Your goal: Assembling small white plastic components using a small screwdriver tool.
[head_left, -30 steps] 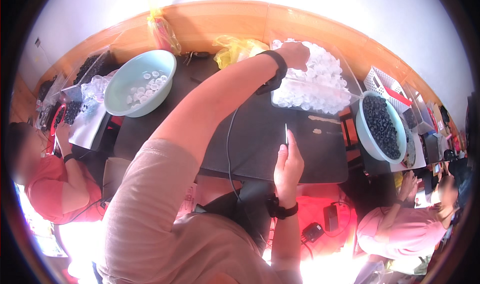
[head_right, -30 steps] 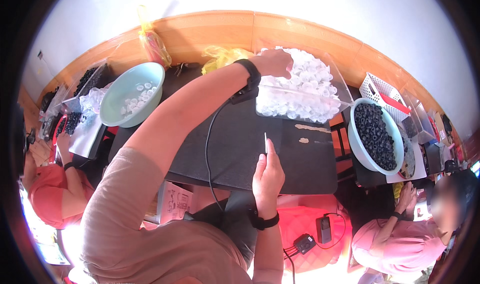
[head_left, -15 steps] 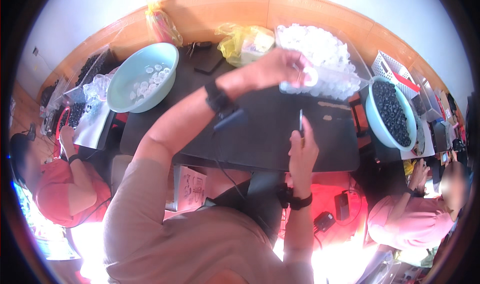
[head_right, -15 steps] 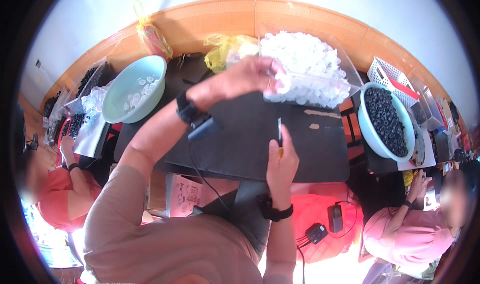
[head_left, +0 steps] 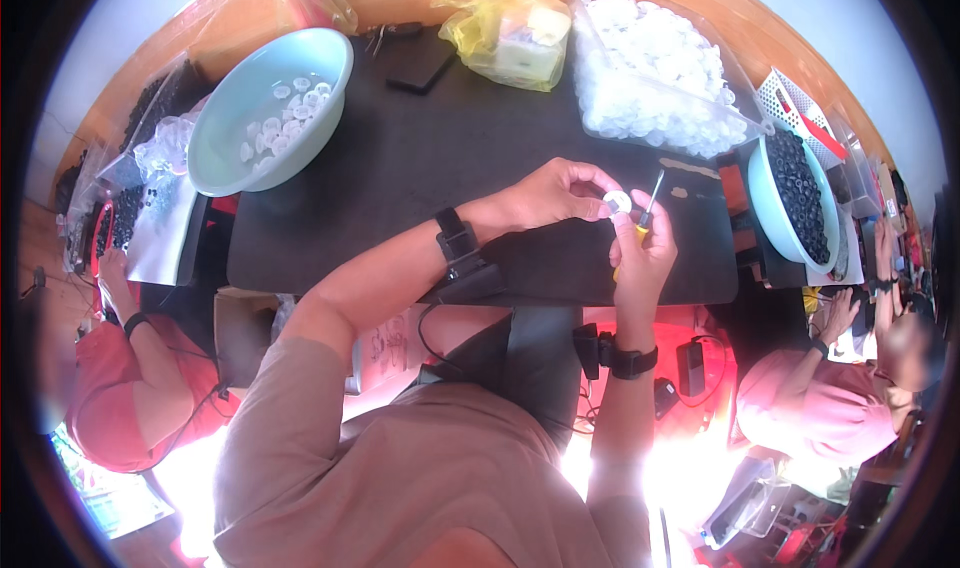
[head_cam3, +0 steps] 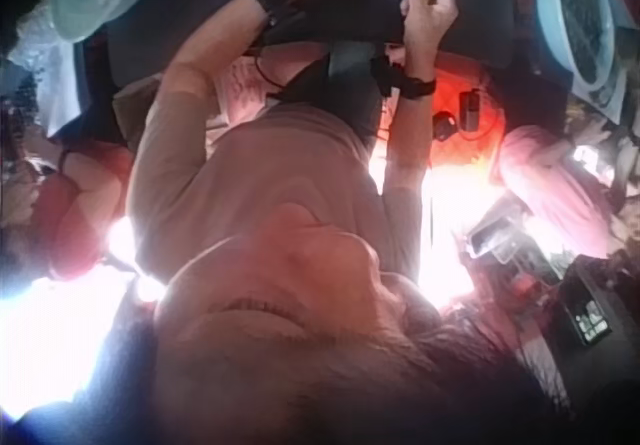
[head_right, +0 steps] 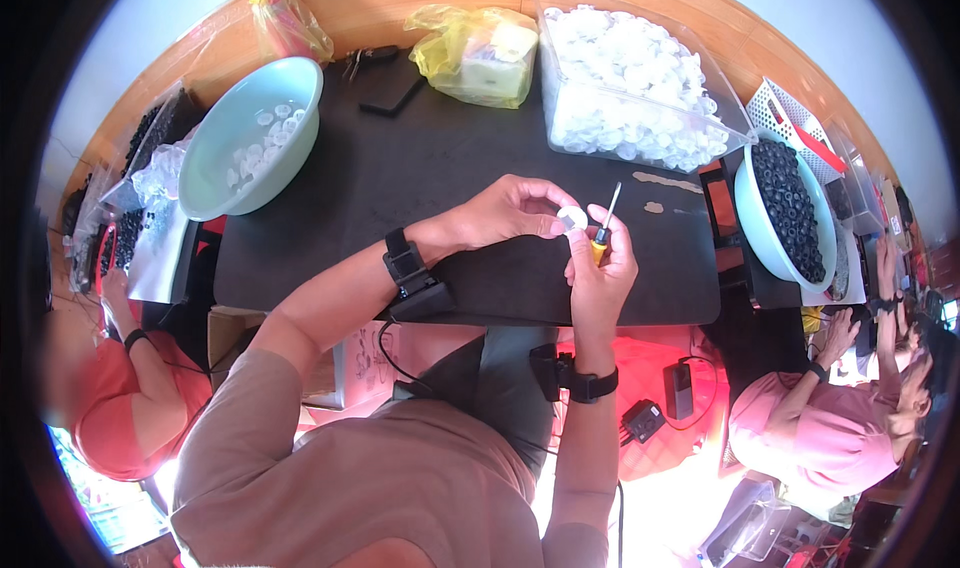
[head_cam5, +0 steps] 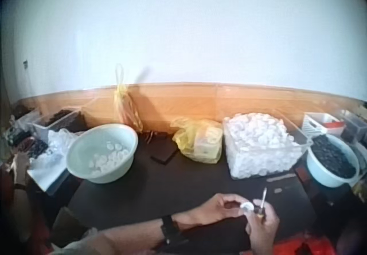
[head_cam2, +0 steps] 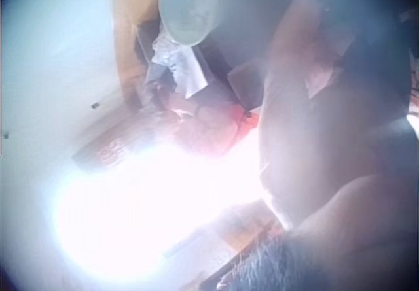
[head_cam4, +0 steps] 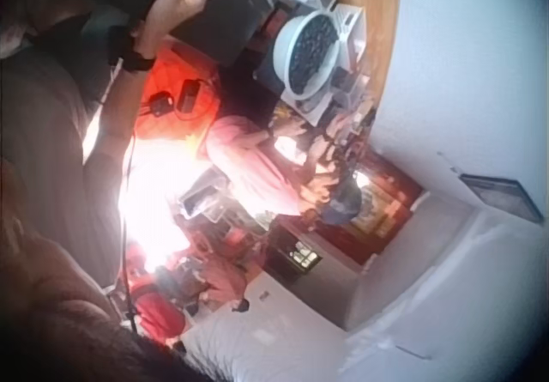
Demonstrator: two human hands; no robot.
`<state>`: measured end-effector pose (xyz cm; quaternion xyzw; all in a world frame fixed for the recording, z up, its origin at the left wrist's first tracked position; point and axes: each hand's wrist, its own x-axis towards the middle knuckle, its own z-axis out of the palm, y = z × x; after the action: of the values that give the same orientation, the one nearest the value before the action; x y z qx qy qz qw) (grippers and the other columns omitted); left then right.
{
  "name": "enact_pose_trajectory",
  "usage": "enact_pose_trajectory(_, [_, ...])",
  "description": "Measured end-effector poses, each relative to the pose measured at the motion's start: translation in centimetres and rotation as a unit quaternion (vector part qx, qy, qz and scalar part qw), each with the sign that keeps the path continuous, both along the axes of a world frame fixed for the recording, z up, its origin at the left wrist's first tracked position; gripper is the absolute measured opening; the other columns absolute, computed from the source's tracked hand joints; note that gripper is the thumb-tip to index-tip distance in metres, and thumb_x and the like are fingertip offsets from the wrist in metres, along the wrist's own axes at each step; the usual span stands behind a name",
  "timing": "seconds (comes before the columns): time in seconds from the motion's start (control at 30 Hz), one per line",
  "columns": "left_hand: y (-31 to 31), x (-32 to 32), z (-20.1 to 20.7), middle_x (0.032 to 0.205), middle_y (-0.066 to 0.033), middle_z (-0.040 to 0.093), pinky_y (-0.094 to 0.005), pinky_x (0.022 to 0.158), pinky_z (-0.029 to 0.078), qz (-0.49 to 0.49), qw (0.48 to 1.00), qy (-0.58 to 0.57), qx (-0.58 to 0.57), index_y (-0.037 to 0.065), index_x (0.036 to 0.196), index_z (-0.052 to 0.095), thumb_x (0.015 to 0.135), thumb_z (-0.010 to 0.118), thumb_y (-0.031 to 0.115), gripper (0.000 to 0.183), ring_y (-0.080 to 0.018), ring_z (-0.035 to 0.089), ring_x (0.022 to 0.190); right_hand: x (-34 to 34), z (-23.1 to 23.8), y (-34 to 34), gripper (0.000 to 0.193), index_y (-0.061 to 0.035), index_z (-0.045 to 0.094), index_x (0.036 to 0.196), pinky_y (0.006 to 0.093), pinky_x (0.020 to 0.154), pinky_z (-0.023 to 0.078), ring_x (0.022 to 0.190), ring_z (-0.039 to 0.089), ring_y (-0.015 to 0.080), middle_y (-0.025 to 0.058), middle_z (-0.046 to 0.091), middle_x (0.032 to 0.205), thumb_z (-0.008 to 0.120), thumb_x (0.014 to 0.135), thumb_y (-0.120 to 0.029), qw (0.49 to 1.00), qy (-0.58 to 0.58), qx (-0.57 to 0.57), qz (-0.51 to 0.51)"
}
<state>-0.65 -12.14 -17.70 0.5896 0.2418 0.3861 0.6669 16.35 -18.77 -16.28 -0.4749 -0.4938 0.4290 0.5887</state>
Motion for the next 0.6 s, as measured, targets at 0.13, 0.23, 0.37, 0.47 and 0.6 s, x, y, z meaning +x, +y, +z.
enact_pose_trajectory(0.13, [0.1, 0.0, -0.5, 0.112, -0.0063, 0.067, -0.0283, 0.093, 0.049, -0.016, 0.999, -0.036, -0.001, -0.001, 0.122, 0.063, 0.091, 0.069, 0.003, 0.032, -0.0114, 0.062, 0.101, 0.1, 0.3, 0.0, 0.033, 0.0001, 0.058, 0.124, 0.0173, 0.046, 0.037, 0.055, 0.048, 0.0021, 0.0024, 0.059, 0.088, 0.067, 0.093, -0.008, 1.000, 0.000, -0.012, 0.003])
enact_pose_trajectory(0.23, [-0.1, 0.2, -0.7, 0.113, -0.0064, 0.067, -0.0288, 0.094, 0.049, -0.021, 0.999, -0.033, -0.016, -0.001, 0.124, 0.061, 0.091, 0.069, 0.003, 0.035, -0.0117, 0.062, 0.103, 0.2, 0.3, 0.1, 0.034, 0.0001, 0.057, 0.124, 0.0170, 0.046, 0.037, 0.054, 0.048, 0.0021, 0.0031, 0.059, 0.088, 0.067, 0.093, -0.007, 1.000, 0.002, -0.020, 0.011])
enact_pose_trajectory(0.37, [0.0, 0.1, -0.7, 0.110, -0.0060, 0.068, -0.0274, 0.091, 0.051, 0.028, 0.998, -0.047, -0.012, -0.001, 0.121, 0.063, 0.090, 0.070, 0.004, 0.032, -0.0113, 0.063, 0.101, -0.1, 0.8, -0.2, 0.041, -0.0020, 0.054, 0.136, 0.0210, 0.048, 0.038, 0.055, 0.047, 0.0046, 0.0039, 0.062, 0.090, 0.060, 0.097, -0.013, 0.991, -0.133, -0.006, 0.003])
enact_pose_trajectory(0.47, [0.2, 0.0, -0.3, 0.108, -0.0055, 0.069, -0.0263, 0.088, 0.053, 0.055, 0.997, -0.037, -0.033, 0.000, 0.119, 0.064, 0.089, 0.072, 0.004, 0.031, -0.0110, 0.064, 0.099, 0.3, 1.4, -1.2, 0.043, -0.0036, 0.052, 0.141, 0.0268, 0.056, 0.043, 0.060, 0.051, 0.0100, 0.0063, 0.062, 0.086, 0.052, 0.101, -0.017, 0.958, -0.285, 0.009, -0.035])
enact_pose_trajectory(0.6, [-0.3, -0.1, 0.5, 0.106, -0.0058, 0.070, -0.0262, 0.087, 0.054, 0.061, 0.996, -0.026, -0.052, 0.000, 0.119, 0.065, 0.088, 0.074, 0.003, 0.032, -0.0113, 0.065, 0.097, 1.1, 0.7, -2.3, 0.041, -0.0043, 0.055, 0.139, 0.0315, 0.072, 0.049, 0.073, 0.059, 0.0185, 0.0116, 0.061, 0.081, 0.047, 0.101, -0.014, 0.937, -0.348, 0.036, -0.017])
